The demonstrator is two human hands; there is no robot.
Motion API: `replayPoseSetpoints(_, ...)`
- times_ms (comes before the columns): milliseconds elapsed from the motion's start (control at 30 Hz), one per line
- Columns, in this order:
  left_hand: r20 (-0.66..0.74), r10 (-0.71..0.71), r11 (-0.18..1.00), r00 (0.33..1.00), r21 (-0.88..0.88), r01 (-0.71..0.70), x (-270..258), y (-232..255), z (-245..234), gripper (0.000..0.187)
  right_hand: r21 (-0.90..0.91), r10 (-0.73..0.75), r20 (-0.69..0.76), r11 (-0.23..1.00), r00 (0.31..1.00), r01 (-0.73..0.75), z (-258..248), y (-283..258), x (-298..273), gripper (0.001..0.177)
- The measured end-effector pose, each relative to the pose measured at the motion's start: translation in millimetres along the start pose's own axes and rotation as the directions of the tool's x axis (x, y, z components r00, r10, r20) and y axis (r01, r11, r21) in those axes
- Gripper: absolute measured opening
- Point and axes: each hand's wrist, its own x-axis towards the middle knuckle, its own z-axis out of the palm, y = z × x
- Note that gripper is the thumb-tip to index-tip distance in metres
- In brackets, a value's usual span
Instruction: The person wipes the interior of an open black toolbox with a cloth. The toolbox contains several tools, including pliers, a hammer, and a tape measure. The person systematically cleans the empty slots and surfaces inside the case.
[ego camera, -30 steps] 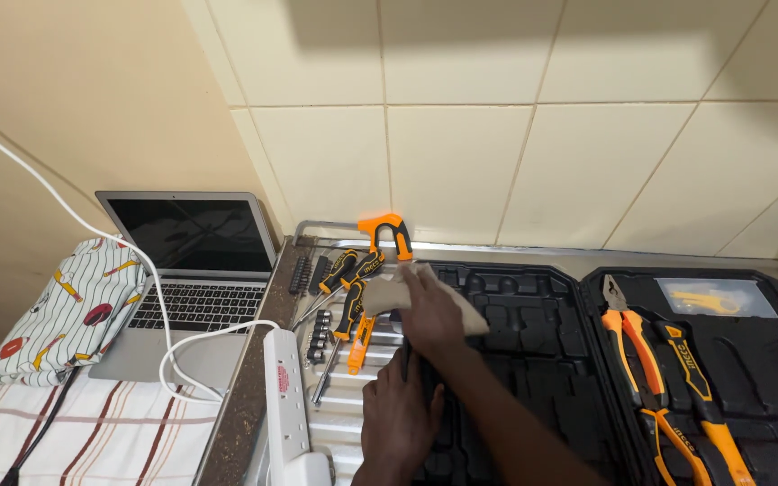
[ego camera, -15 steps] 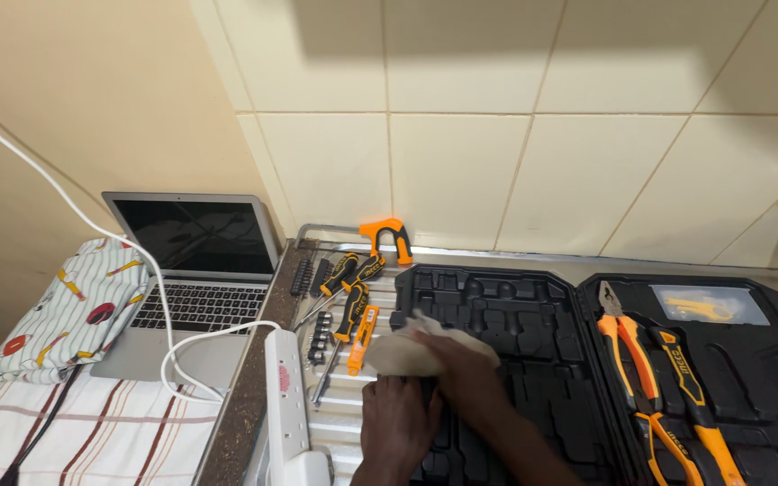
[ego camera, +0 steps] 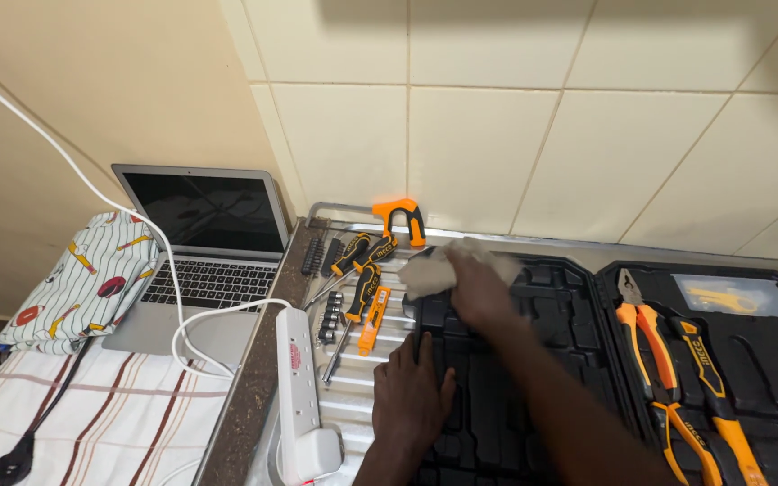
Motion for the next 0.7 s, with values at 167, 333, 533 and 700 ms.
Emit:
replayPoseSetpoints(167,-0.055,0.045,0.999,0.997,0.018,-0.044,-2,-3,-3,0.068,-0.306,-0.078,-0.230,0.952,0.970,0.004,43,1,-25,0.070)
replayPoseSetpoints(333,-0.115,0.071,0.997,0.991,0.038,-0.067,-6,-1,-1,0.068,0.017,0.022,0.071,1.000,0.997,-0.023,-2,-14,-17,0.077)
replayPoseSetpoints(533,-0.100,0.068,0.997,0.993,0.047,-0.064,-5,-2,2,0.067,-0.229,0.046,0.167,0.973,0.985,-0.007,17,-32,-4,0.078)
replayPoseSetpoints(700,-0.131,0.081,0.997,0.988,0.009,-0.080,-7,-2,0,0.067,-0.203,0.056,0.076,0.978,0.996,-0.040,12,-25,0,0.066)
